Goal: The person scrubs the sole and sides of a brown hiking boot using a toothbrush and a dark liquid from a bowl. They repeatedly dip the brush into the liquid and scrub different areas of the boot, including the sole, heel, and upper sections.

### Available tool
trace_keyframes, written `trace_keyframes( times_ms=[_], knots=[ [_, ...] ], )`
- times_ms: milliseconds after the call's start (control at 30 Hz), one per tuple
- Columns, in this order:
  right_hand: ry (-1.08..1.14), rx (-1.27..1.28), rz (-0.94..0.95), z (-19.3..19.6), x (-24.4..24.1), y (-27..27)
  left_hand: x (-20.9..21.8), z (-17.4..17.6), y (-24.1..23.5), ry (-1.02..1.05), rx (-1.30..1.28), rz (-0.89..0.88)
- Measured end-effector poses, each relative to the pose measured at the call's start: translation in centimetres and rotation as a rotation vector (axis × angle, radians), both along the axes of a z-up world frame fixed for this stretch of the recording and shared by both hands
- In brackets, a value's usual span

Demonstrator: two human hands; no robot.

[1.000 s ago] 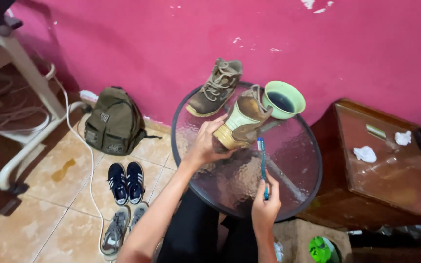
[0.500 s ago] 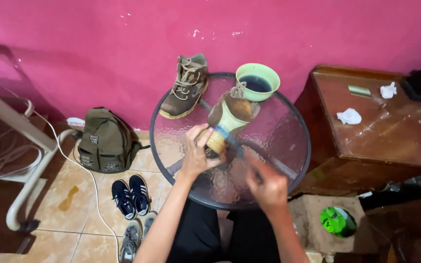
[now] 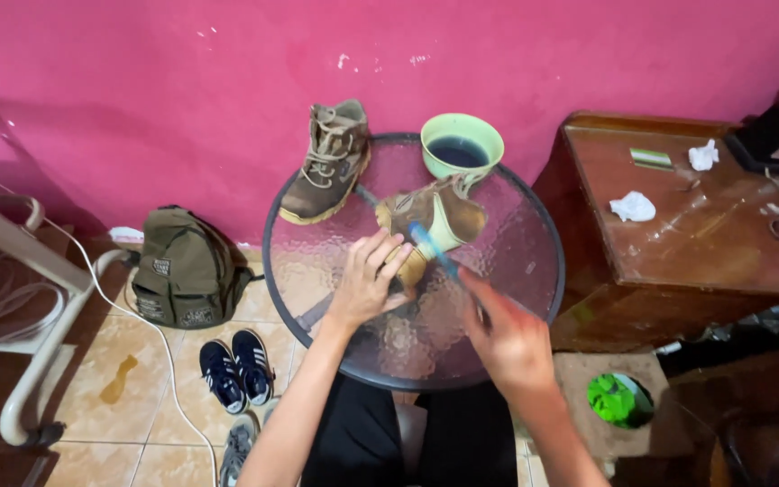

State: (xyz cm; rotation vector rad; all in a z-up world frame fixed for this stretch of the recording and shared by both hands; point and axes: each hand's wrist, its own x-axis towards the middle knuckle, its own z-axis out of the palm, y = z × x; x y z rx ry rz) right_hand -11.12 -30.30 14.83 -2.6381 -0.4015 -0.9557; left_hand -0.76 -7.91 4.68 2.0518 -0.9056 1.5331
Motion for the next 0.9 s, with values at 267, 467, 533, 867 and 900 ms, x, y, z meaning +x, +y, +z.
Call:
trace_keyframes(
  times_ms=[267, 467, 533, 867, 900],
  knots=[
    [0.138, 0.139, 0.025, -0.7, -1.2, -0.6, -0.5, -0.5, 1.1, 0.007, 0.168, 0.033],
    [0.276, 0.225, 0.068, -1.0, 0.3, -0.7, -1.7, -0.8, 0.8, 0.023, 0.265, 0.09],
    [0.227, 0.267, 0.102, -2.2, 0.5, -0.7, -1.6, -0.8, 1.0, 0.029, 0.241, 0.082],
    [0.188, 0.346, 0.29, -6.1, 0.3, 3.1, -1.4, -1.4, 2.0, 0.06, -0.092, 0.181],
    [0.272, 0.426, 0.376, -5.8, -0.3, 4.4, -1.3, -1.5, 2.1, 0.075, -0.149, 0.198]
  ],
)
